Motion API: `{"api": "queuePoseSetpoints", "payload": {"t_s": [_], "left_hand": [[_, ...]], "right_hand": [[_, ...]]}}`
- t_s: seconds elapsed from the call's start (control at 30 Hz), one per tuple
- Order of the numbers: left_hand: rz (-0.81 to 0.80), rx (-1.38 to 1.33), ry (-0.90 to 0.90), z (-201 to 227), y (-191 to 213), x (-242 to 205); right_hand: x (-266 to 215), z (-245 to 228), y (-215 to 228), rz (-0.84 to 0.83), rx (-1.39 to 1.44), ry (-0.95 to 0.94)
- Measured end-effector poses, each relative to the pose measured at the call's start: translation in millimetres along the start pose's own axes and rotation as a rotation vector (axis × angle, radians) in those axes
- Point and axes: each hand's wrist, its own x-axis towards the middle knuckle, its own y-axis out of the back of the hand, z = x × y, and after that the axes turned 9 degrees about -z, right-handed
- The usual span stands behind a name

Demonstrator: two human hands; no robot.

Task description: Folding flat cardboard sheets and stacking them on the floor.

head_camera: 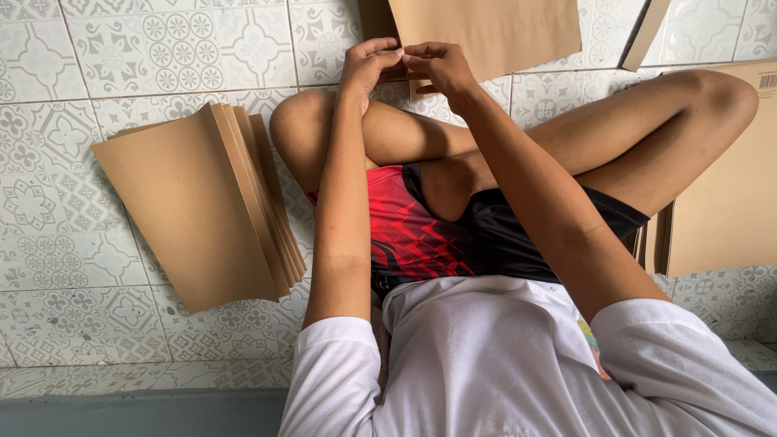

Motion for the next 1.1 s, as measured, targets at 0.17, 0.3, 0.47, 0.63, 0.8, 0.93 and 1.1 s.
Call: {"api": "queuePoseSetpoints", "payload": {"t_s": [0.17, 0.3, 0.47, 0.63, 0.8, 0.93, 1.1], "left_hand": [[0.008, -0.010, 0.000, -1.2, -1.4, 1.6], [0.021, 0.019, -0.043, -0.8, -3.3, -0.3], [0.053, 0.080, -0.102, 2.4, -4.3, -5.6], [0.101, 0.170, -0.232, -7.3, -7.7, -1.6], [0.154, 0.171, -0.368, -8.7, -9.6, -4.8], [0.281, 0.292, -0.431, -7.5, -10.4, -7.5], [0.443, 0.486, -0.447, -10.0, -18.5, -10.0]], "right_hand": [[-2.7, -11.2, -0.7, 0.017, 0.145, -0.171], [1.9, -7.6, -2.9, 0.040, 0.186, -0.169], [6.8, -2.9, -6.0, 0.075, 0.059, -0.090], [3.4, -8.3, -12.0, 0.123, -0.097, 0.000], [13.7, -0.3, -11.8, 0.244, -0.322, 0.174], [24.6, 4.9, 2.0, 0.398, -0.628, 0.532], [3.2, -28.0, 2.7, 0.507, -0.725, 0.684]]}}
